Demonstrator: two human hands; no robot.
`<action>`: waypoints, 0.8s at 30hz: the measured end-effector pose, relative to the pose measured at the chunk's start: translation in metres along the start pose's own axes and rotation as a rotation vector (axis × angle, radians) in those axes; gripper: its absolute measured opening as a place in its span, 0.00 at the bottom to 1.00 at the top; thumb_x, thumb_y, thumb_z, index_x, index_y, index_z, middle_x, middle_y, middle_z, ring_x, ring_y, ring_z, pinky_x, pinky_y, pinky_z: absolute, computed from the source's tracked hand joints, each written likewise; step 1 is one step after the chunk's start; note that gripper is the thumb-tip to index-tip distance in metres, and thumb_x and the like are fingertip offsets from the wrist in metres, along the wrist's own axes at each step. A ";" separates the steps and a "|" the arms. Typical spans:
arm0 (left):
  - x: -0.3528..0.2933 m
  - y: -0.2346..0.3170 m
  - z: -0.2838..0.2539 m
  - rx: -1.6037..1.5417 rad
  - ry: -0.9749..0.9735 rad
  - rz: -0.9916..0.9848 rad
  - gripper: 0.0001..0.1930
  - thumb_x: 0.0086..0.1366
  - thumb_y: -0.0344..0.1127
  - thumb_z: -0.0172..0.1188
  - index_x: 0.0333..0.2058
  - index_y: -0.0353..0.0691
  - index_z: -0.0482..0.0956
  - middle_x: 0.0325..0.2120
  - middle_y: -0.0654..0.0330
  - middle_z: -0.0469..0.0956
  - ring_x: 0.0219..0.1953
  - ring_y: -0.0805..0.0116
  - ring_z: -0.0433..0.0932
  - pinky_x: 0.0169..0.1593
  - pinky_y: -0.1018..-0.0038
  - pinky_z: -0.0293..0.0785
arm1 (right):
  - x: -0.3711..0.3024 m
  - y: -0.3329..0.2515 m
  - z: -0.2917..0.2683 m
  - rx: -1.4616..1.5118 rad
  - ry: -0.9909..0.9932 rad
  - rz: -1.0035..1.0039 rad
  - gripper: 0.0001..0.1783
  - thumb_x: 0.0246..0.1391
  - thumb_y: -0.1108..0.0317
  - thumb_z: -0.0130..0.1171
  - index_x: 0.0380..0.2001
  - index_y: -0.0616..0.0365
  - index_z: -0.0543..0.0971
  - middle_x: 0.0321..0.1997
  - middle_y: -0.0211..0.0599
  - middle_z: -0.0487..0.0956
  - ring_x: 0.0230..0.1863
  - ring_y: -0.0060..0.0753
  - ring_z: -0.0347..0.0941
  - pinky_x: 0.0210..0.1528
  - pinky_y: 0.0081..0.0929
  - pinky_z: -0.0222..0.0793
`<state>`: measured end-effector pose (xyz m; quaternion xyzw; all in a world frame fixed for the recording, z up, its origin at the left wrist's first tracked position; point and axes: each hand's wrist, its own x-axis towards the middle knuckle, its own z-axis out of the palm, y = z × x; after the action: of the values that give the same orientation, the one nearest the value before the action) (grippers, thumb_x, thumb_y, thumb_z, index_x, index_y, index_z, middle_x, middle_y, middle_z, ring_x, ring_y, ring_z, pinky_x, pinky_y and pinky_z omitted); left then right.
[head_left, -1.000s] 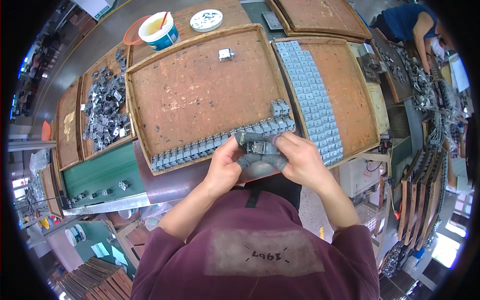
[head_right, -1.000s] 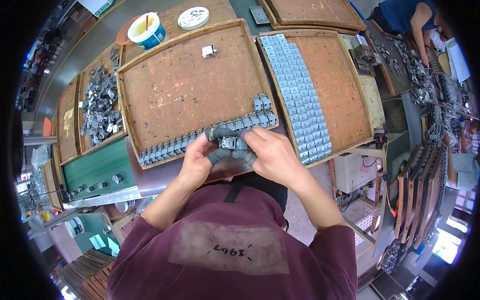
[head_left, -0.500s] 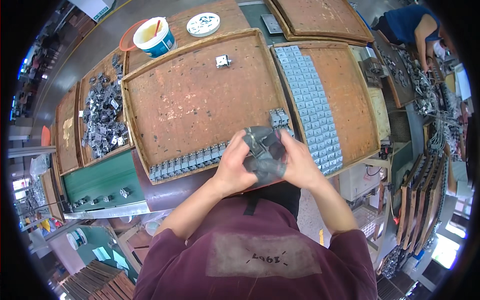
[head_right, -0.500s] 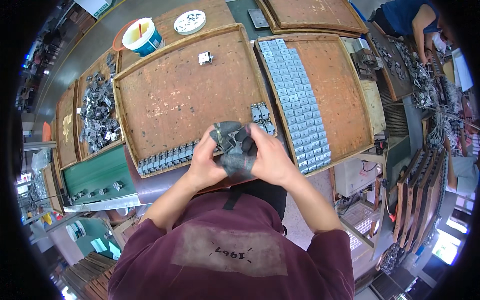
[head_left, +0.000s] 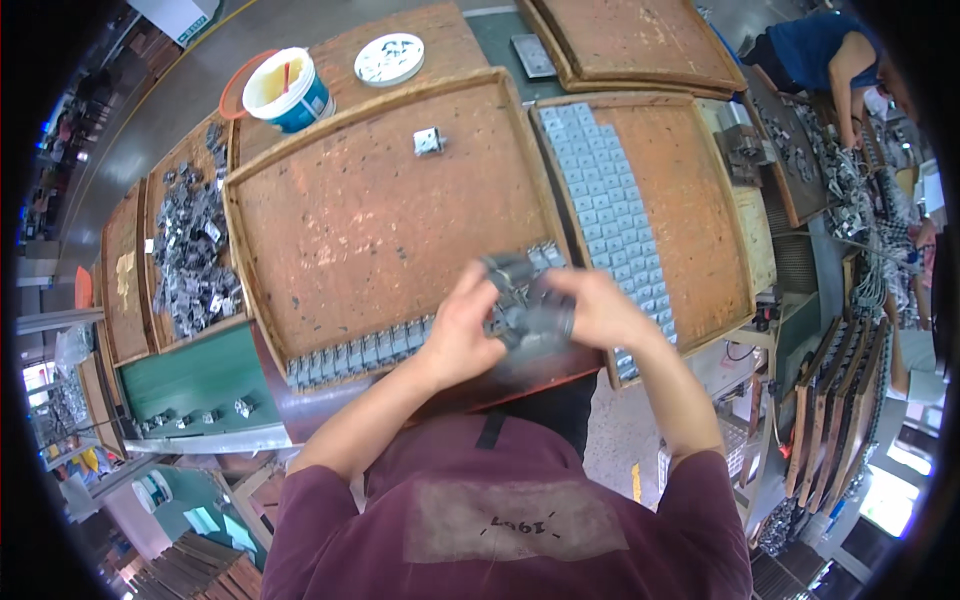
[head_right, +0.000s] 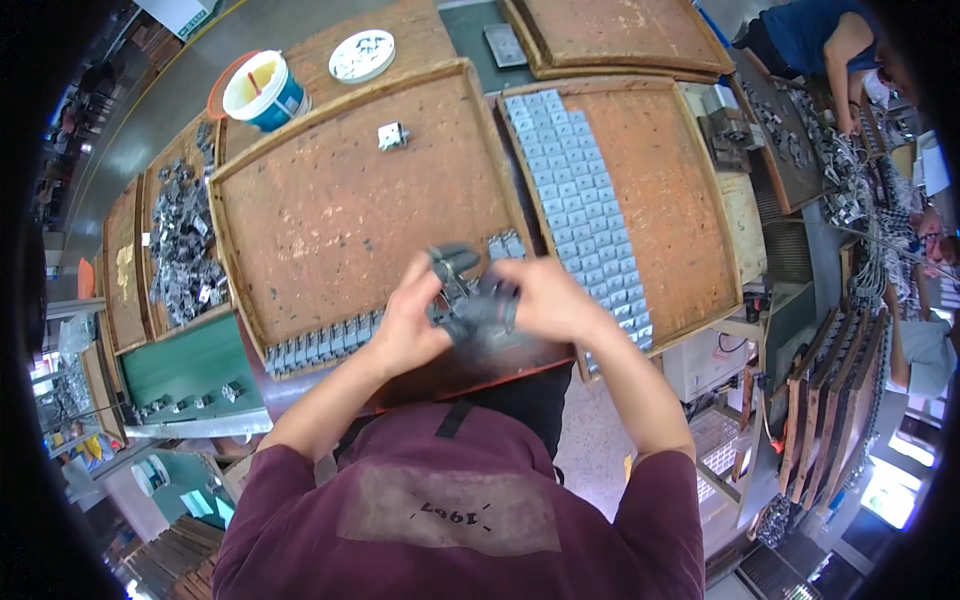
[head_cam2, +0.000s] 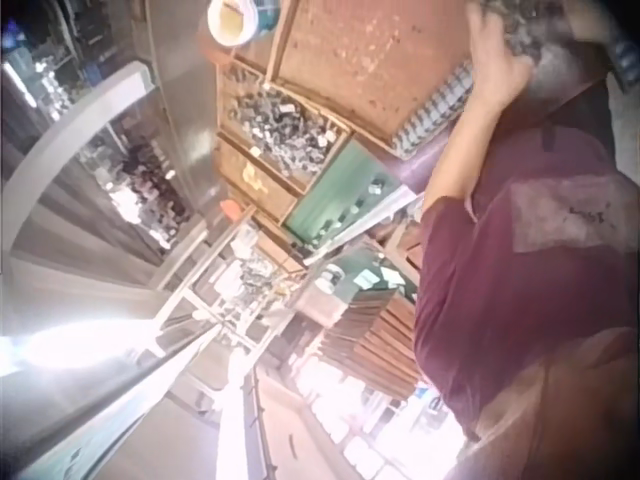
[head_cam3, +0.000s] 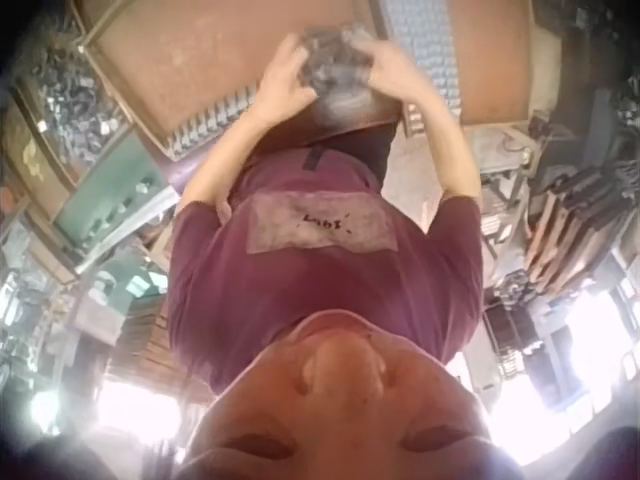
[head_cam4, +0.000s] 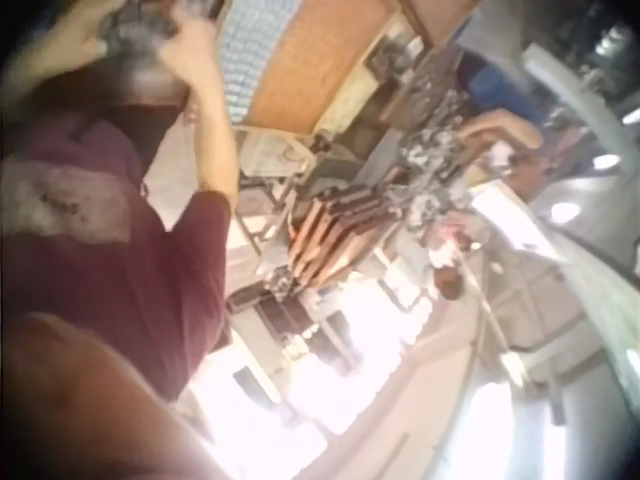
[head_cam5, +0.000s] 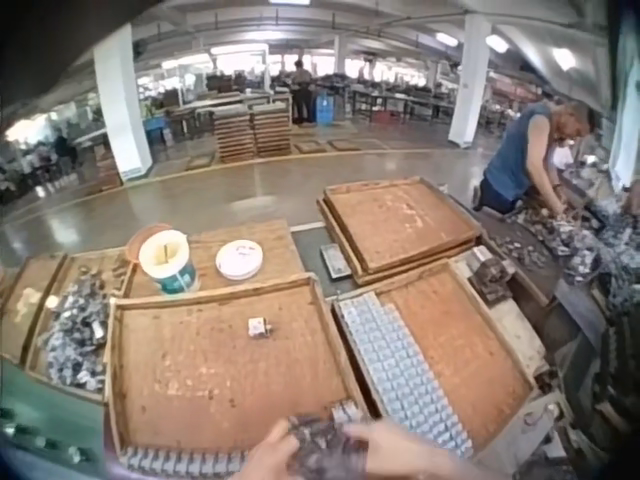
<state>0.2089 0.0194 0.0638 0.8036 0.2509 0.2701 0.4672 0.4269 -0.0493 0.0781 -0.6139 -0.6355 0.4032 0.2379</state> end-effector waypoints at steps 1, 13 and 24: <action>0.004 -0.016 0.003 -0.057 0.002 -0.155 0.33 0.51 0.26 0.69 0.58 0.40 0.74 0.49 0.49 0.72 0.53 0.52 0.73 0.54 0.63 0.74 | 0.013 0.020 -0.016 0.094 0.125 0.125 0.17 0.55 0.59 0.65 0.37 0.64 0.81 0.28 0.37 0.81 0.30 0.28 0.76 0.34 0.29 0.71; 0.035 -0.069 0.025 -0.024 -0.249 -0.502 0.21 0.51 0.21 0.61 0.47 0.34 0.76 0.44 0.44 0.66 0.49 0.45 0.71 0.53 0.62 0.70 | 0.152 0.188 -0.111 -0.130 0.646 0.571 0.20 0.56 0.65 0.60 0.52 0.59 0.80 0.42 0.44 0.83 0.41 0.34 0.78 0.42 0.32 0.72; 0.104 -0.090 -0.058 0.774 0.161 -0.125 0.27 0.52 0.25 0.63 0.54 0.42 0.74 0.53 0.50 0.70 0.54 0.48 0.70 0.56 0.58 0.72 | 0.128 0.143 -0.120 0.709 0.899 0.340 0.16 0.59 0.71 0.58 0.50 0.61 0.75 0.39 0.38 0.79 0.37 0.32 0.76 0.37 0.29 0.72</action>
<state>0.2321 0.1631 0.0291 0.8796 0.4185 0.1888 0.1243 0.5899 0.0904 0.0062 -0.7007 -0.1921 0.3239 0.6059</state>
